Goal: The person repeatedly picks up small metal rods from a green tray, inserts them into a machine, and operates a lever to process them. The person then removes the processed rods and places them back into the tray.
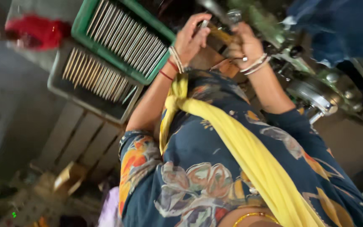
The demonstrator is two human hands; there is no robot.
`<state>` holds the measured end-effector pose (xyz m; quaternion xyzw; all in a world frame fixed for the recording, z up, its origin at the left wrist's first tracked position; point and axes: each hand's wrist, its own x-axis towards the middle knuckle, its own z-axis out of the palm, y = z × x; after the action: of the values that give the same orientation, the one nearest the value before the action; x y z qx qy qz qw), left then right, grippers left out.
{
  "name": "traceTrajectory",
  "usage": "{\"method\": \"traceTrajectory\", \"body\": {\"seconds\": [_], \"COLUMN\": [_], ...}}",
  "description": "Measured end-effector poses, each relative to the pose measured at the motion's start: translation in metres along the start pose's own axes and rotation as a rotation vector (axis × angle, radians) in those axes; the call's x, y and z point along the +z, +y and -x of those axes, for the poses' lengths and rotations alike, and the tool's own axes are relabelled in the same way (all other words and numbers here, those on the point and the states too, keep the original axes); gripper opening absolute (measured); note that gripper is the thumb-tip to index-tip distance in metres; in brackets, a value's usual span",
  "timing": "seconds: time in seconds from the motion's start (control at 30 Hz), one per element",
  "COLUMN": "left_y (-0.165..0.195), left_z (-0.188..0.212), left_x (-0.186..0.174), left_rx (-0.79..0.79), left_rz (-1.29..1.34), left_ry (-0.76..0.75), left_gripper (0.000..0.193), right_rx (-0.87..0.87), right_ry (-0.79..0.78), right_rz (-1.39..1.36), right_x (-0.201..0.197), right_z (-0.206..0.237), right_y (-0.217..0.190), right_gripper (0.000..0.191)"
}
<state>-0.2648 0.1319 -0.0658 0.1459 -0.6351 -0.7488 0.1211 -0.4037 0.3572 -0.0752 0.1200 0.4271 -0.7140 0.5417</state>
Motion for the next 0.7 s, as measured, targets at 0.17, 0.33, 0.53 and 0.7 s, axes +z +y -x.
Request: {"method": "traceTrajectory", "body": {"seconds": [0.17,0.33,0.53,0.7], "left_y": [0.074,0.083,0.073,0.089], "left_z": [-0.019,-0.020,-0.023,-0.036], "left_x": [0.038,0.036,0.059,0.039], "left_rx": [-0.167,-0.367,0.067,0.892], "left_rz": [0.276,0.539,0.224,-1.055], "left_ry": [-0.205,-0.201,-0.010,-0.018], "left_gripper": [0.043,0.034,0.024,0.029], "right_rx": [0.078,-0.529,-1.153,-0.020], "right_ry": [-0.019,0.102,0.363,0.106], "right_rz": [-0.186,0.241,0.940,0.213], "right_x": [0.047,0.051,0.073,0.098], "right_z": [0.011,0.000,0.008,0.048], "right_y": [0.003,0.014,0.001,-0.030], "right_gripper": [0.017,0.017,0.020,0.025]}}
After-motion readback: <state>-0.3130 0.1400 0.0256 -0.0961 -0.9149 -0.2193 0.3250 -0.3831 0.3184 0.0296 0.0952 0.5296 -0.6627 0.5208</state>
